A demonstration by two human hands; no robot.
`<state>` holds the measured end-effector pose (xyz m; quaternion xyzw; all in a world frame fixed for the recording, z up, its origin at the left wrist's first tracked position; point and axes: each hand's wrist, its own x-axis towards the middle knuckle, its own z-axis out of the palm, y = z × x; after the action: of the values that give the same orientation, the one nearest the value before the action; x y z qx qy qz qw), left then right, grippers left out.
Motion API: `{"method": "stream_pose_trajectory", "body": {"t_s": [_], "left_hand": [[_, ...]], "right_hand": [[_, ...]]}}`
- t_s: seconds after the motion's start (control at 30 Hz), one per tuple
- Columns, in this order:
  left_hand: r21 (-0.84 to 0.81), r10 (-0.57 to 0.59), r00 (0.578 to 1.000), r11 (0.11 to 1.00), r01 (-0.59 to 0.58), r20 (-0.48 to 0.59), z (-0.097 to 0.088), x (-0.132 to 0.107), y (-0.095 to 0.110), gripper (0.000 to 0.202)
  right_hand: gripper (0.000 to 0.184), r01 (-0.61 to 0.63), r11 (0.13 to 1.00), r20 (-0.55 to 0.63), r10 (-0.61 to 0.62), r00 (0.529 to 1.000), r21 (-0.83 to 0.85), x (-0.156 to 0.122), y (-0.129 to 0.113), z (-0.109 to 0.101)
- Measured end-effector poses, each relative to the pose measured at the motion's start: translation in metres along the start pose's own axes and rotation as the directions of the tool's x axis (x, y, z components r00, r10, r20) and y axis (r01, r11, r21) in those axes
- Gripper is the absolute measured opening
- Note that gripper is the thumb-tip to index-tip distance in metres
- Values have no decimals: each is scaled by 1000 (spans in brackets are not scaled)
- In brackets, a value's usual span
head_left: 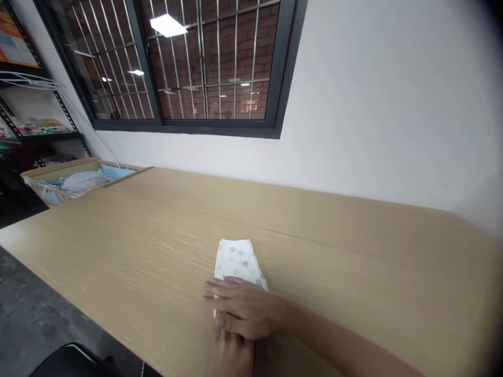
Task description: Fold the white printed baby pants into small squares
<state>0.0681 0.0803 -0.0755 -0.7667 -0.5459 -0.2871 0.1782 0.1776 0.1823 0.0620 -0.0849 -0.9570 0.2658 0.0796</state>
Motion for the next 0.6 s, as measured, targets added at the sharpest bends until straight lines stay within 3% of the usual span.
{"method": "stream_pose_trajectory", "body": {"t_s": [0.27,0.43,0.6], "left_hand": [[121,53,998,991,-50,-17,-16,12,-1,74],[162,70,997,984,-72,18,-20,14,0,75],[124,47,999,991,-50,20,-21,14,1,79]], "right_hand": [[53,-48,975,-65,34,997,-216,5,44,-13],[57,-105,954,-129,71,989,-282,11,73,-20],[60,-173,937,-135,137,981,-303,13,88,-31]]}}
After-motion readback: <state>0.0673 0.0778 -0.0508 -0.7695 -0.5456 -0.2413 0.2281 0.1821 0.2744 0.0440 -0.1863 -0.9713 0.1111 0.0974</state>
